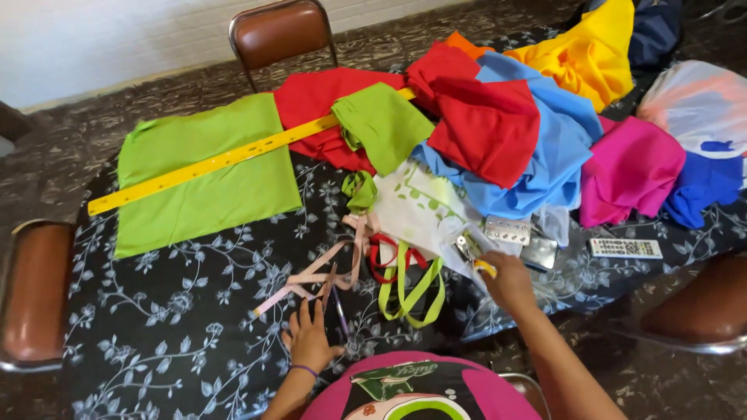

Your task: Cutting green fabric into specific shapes using scissors and a ruler on a work table.

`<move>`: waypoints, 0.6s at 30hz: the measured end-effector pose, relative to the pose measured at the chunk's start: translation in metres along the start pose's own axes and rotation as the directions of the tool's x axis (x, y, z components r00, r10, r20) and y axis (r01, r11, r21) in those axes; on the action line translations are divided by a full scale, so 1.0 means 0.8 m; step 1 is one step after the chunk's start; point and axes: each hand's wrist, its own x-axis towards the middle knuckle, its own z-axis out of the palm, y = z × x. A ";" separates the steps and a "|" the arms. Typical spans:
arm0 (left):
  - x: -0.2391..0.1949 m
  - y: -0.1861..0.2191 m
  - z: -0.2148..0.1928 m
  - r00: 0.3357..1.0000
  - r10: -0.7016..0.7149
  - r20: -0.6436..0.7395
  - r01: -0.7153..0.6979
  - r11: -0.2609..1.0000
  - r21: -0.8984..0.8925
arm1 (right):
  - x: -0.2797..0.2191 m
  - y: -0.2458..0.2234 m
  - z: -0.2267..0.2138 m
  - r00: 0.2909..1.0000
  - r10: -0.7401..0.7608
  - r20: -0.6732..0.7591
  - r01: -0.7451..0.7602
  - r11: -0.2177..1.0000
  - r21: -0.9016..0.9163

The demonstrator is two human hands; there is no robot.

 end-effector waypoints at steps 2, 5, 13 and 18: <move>0.004 -0.009 0.017 0.994 0.026 -0.104 -0.035 0.996 -0.086 | -0.021 -0.088 -0.052 0.825 0.340 0.451 -0.432 0.894 0.117; 0.021 -0.018 0.037 0.982 0.061 -0.181 -0.079 0.993 -0.091 | -0.066 -0.096 0.005 0.824 0.149 0.547 -0.273 0.950 0.153; 0.040 0.031 0.024 0.977 0.185 -0.107 -0.184 0.983 0.023 | -0.117 -0.075 0.100 0.816 -0.130 0.563 0.007 0.976 0.216; 0.052 0.075 0.019 0.968 0.238 -0.083 -0.233 0.971 0.060 | -0.110 -0.057 0.081 0.837 -0.147 0.526 -0.013 0.958 0.288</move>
